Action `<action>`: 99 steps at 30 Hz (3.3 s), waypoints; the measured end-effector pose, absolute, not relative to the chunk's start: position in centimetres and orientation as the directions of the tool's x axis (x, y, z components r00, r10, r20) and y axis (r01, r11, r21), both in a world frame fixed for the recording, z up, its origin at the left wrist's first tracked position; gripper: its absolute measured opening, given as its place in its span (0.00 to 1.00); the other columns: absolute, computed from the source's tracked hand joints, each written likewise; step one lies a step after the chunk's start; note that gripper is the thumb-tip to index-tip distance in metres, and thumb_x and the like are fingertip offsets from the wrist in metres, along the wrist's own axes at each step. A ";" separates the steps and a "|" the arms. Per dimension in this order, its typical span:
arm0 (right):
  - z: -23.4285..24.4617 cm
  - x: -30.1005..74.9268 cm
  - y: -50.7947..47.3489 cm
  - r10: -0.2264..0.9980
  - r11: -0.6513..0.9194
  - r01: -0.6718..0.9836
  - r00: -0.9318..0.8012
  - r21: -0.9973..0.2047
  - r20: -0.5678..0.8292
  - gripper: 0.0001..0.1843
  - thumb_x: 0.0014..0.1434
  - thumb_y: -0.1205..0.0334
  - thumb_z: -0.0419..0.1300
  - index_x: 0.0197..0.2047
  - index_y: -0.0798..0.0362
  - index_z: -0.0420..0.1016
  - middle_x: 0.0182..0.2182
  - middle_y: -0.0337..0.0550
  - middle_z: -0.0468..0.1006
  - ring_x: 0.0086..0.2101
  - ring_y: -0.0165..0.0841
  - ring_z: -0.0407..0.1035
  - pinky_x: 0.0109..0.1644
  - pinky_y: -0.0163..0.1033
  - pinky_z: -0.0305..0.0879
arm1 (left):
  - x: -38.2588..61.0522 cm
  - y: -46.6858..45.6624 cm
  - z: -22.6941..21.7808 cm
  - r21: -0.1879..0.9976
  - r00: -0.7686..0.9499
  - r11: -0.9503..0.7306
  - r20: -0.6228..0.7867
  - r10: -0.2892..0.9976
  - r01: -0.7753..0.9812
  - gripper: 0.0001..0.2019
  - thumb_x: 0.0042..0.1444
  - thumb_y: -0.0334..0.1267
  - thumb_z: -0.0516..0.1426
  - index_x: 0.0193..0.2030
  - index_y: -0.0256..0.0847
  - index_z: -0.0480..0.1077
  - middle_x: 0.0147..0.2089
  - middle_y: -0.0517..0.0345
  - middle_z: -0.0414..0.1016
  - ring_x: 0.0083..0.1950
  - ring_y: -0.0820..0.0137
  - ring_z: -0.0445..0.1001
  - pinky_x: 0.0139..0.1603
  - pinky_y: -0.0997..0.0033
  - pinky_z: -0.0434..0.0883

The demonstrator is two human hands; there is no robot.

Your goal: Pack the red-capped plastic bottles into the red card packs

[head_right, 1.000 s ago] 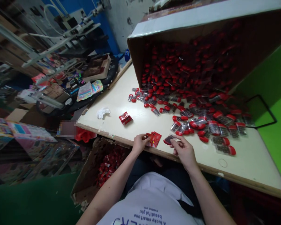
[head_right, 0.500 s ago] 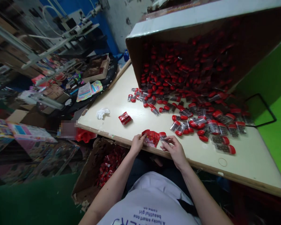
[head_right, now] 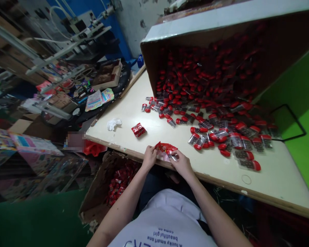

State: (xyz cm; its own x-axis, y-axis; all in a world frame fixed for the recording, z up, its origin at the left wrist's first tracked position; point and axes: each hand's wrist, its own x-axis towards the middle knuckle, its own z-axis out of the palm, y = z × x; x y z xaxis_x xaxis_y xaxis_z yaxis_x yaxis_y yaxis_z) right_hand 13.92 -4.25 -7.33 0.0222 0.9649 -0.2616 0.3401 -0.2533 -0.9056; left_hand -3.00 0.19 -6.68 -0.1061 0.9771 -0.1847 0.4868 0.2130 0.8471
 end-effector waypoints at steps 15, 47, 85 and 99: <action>-2.1 14.7 -5.6 0.986 -0.146 0.048 0.093 -0.988 -0.141 0.18 0.50 0.50 0.62 0.41 0.51 0.68 0.37 0.43 0.73 0.29 0.32 0.73 0.35 0.38 0.72 | -1.8 -0.5 -3.0 0.764 -0.095 0.484 -0.570 0.816 -0.427 0.18 0.33 0.48 0.66 0.20 0.34 0.69 0.20 0.61 0.65 0.21 0.80 0.58 0.22 0.76 0.48; -0.1 12.3 -8.3 1.000 -0.006 0.273 -0.012 -0.962 -0.009 0.10 0.55 0.58 0.57 0.41 0.48 0.67 0.34 0.41 0.76 0.30 0.33 0.72 0.36 0.39 0.70 | -0.1 -0.8 -1.1 0.451 -0.001 0.510 -0.749 0.662 -0.733 0.10 0.44 0.38 0.63 0.30 0.35 0.69 0.26 0.57 0.70 0.27 0.73 0.69 0.27 0.73 0.63; -0.3 12.4 -7.8 0.987 0.104 0.444 0.064 -0.890 0.147 0.07 0.58 0.60 0.54 0.40 0.48 0.69 0.36 0.42 0.72 0.31 0.33 0.70 0.35 0.38 0.69 | 0.4 -2.0 0.1 0.520 0.011 0.529 -0.706 0.708 -0.670 0.11 0.41 0.37 0.64 0.30 0.34 0.70 0.27 0.56 0.73 0.26 0.74 0.69 0.23 0.76 0.62; -1.4 12.6 -7.6 0.996 0.013 0.318 0.083 -0.948 0.041 0.08 0.57 0.57 0.55 0.41 0.48 0.68 0.37 0.42 0.74 0.32 0.34 0.71 0.39 0.41 0.69 | 1.2 -2.7 0.5 0.567 0.141 0.543 -0.600 0.787 -0.619 0.14 0.39 0.39 0.65 0.31 0.31 0.73 0.29 0.51 0.75 0.26 0.74 0.71 0.25 0.77 0.62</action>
State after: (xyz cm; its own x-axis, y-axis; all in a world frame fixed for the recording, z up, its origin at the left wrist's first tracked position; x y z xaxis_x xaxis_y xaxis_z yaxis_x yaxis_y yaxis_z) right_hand 12.60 -7.56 -1.41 0.0830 0.9957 0.0411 0.3184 0.0126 -0.9479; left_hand 1.24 -2.74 0.48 0.1406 0.7872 -0.6005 -0.6194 0.5431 0.5669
